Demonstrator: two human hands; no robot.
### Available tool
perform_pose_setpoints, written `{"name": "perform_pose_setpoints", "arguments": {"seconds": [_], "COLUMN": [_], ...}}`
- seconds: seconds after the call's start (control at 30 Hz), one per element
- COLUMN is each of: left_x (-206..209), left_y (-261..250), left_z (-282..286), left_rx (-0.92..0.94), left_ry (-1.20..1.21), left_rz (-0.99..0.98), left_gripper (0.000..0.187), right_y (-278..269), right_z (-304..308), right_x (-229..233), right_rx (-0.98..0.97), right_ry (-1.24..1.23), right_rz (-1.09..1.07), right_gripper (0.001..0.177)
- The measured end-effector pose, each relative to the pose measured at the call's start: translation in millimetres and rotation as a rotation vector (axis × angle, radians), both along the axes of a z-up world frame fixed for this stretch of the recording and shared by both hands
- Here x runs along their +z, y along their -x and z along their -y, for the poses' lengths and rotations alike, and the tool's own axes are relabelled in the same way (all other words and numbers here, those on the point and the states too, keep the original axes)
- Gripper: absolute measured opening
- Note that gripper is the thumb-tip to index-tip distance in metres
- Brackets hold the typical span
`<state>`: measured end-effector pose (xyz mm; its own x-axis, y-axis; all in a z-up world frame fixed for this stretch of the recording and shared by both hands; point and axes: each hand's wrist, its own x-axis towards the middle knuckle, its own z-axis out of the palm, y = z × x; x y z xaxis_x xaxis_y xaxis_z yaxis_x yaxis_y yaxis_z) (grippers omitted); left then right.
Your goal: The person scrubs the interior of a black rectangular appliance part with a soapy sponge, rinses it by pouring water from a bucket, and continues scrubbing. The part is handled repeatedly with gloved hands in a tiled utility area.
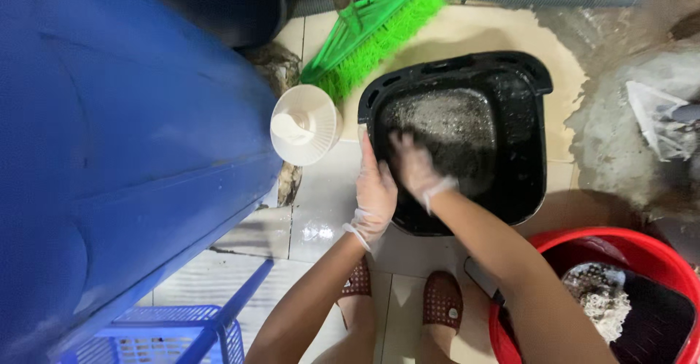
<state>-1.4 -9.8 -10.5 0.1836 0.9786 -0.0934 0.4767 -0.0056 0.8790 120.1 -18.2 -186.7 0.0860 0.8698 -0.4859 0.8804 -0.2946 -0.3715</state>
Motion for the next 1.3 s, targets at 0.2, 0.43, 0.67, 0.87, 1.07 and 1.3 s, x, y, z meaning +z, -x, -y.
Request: {"name": "perform_pose_setpoints", "arguments": {"seconds": [0.2, 0.43, 0.67, 0.87, 1.07, 1.3], "left_x": [-6, -6, -11, -15, -13, -13], "left_y": [-5, -6, -3, -5, 1, -5], "left_z": [-7, -11, -8, -11, -1, -12], "left_rx": [0.024, 0.051, 0.007, 0.018, 0.006, -0.005], "left_ry": [-0.050, -0.018, -0.119, -0.072, -0.119, -0.152], "left_rz": [-0.023, -0.028, -0.039, -0.041, -0.003, -0.011], "left_gripper": [0.074, 0.076, 0.072, 0.070, 0.068, 0.068], "right_y": [-16, 0, -2, 6, 1, -19], "right_z": [-83, -1, -85, -30, -20, -56], "right_x": [-8, 65, 59, 60, 31, 5], "right_rx": [0.093, -0.027, 0.075, -0.039, -0.023, 0.037], "right_ry": [0.036, 0.182, 0.219, 0.052, -0.440, -0.158], "right_rz": [0.376, -0.183, 0.176, -0.116, -0.074, 0.235], "right_gripper": [0.053, 0.052, 0.045, 0.049, 0.056, 0.046]}}
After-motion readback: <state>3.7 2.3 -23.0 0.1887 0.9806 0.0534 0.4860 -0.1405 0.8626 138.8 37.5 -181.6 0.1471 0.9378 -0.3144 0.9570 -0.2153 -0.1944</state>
